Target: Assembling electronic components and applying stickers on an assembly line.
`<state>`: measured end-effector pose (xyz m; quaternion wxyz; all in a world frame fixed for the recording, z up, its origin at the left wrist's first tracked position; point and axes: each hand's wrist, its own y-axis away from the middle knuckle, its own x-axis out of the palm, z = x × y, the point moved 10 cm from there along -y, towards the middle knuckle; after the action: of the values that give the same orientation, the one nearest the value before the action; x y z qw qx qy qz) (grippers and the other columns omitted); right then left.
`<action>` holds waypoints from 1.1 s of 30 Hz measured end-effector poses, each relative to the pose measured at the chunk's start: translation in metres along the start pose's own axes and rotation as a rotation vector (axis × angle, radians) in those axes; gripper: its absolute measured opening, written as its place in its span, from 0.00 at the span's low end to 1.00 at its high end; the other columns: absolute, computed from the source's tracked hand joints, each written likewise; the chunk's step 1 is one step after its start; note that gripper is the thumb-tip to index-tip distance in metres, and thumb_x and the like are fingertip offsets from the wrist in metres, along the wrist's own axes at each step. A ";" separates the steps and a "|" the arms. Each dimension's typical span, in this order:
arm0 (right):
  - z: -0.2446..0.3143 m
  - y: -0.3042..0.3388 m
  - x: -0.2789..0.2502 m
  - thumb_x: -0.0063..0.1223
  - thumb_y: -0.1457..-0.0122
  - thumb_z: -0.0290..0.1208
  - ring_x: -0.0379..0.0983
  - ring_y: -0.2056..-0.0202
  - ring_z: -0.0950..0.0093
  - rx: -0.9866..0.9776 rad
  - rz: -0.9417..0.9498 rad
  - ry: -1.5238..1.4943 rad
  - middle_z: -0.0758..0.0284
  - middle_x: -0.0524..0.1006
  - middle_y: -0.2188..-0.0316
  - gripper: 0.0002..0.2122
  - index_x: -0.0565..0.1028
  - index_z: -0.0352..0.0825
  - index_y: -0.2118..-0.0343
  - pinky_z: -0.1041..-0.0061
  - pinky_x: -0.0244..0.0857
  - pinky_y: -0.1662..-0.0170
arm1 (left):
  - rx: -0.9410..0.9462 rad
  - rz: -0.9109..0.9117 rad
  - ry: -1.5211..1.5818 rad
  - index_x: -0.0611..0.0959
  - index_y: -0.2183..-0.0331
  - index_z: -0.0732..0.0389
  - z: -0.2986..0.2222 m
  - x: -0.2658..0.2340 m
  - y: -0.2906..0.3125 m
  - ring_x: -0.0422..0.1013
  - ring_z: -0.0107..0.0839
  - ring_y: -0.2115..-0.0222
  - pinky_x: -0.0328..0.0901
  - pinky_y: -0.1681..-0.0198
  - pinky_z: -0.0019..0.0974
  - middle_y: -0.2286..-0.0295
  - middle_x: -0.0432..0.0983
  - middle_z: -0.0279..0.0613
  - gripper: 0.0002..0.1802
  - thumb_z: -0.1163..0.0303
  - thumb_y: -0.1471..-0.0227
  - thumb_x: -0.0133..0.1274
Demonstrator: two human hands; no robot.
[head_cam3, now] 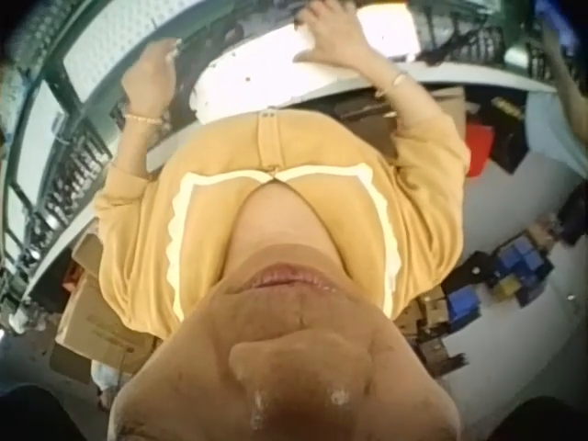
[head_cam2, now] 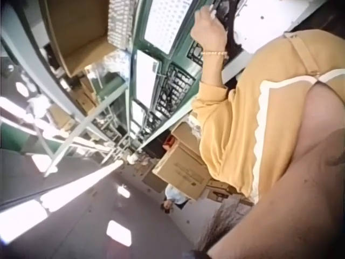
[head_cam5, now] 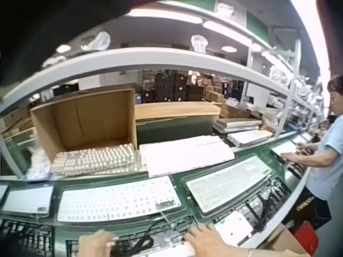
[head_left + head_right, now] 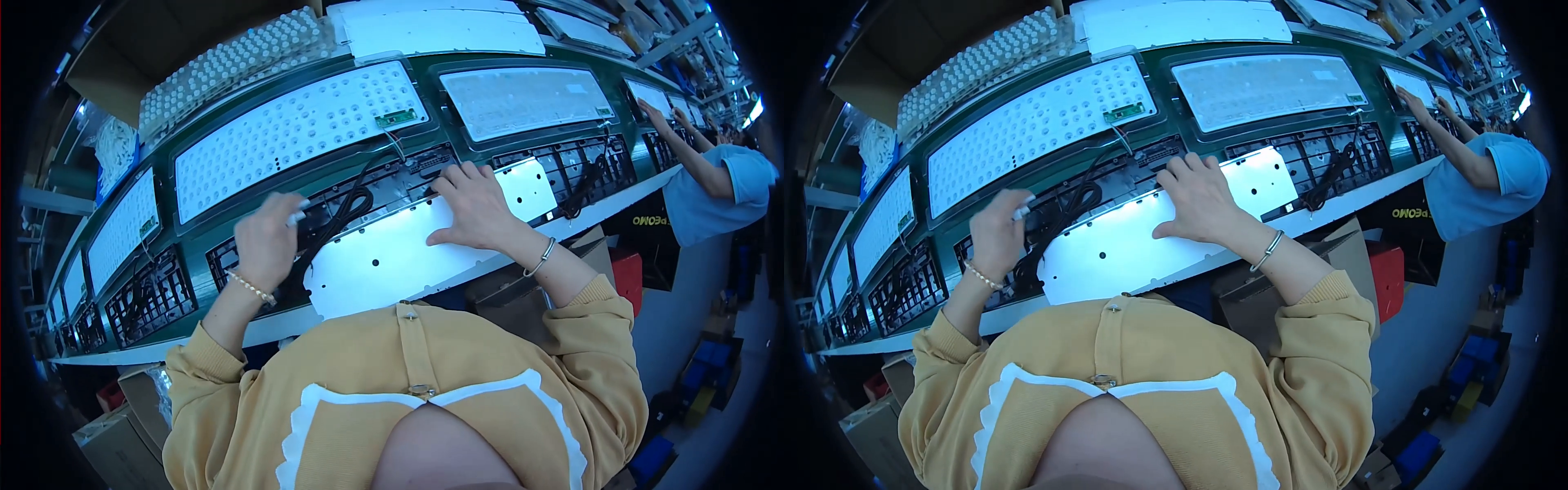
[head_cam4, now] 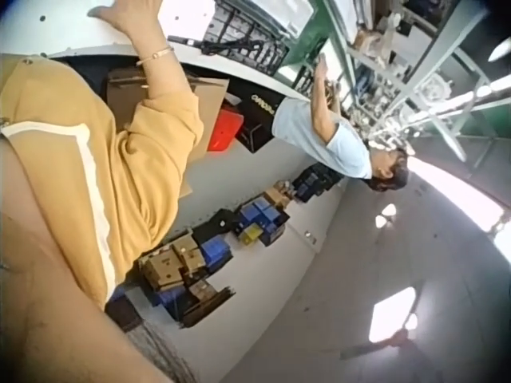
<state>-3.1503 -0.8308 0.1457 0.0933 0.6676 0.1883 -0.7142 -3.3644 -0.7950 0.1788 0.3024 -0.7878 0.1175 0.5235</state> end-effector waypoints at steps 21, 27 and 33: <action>-0.269 -0.119 -0.170 0.60 0.54 0.49 0.68 0.85 0.76 0.677 -0.032 0.387 0.68 0.72 0.87 0.19 0.79 0.34 0.81 0.83 0.65 0.75 | 0.058 0.209 -0.555 0.70 0.65 0.57 0.168 -0.025 -0.001 0.70 0.31 0.80 0.63 0.77 0.33 0.71 0.65 0.37 0.15 0.70 0.57 0.55; -0.262 -0.190 -0.125 0.60 0.54 0.48 0.65 0.82 0.75 0.621 -0.031 0.366 0.68 0.70 0.86 0.19 0.75 0.34 0.83 0.78 0.63 0.63 | 0.063 0.204 -0.539 0.69 0.65 0.58 0.207 -0.027 -0.003 0.69 0.31 0.81 0.63 0.77 0.33 0.71 0.65 0.37 0.14 0.69 0.56 0.53; -0.154 -0.218 -0.072 0.59 0.52 0.43 0.66 0.76 0.74 0.524 -0.084 0.410 0.68 0.70 0.83 0.16 0.71 0.36 0.86 0.70 0.56 0.54 | 0.059 0.162 -0.453 0.69 0.65 0.58 0.251 -0.060 0.040 0.69 0.32 0.81 0.64 0.77 0.35 0.71 0.65 0.39 0.12 0.69 0.55 0.51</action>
<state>-3.0864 -0.5803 0.2425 -0.1511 0.7903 0.0404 -0.5925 -3.5993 -0.6838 0.1504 0.3009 -0.6293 0.1247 0.7056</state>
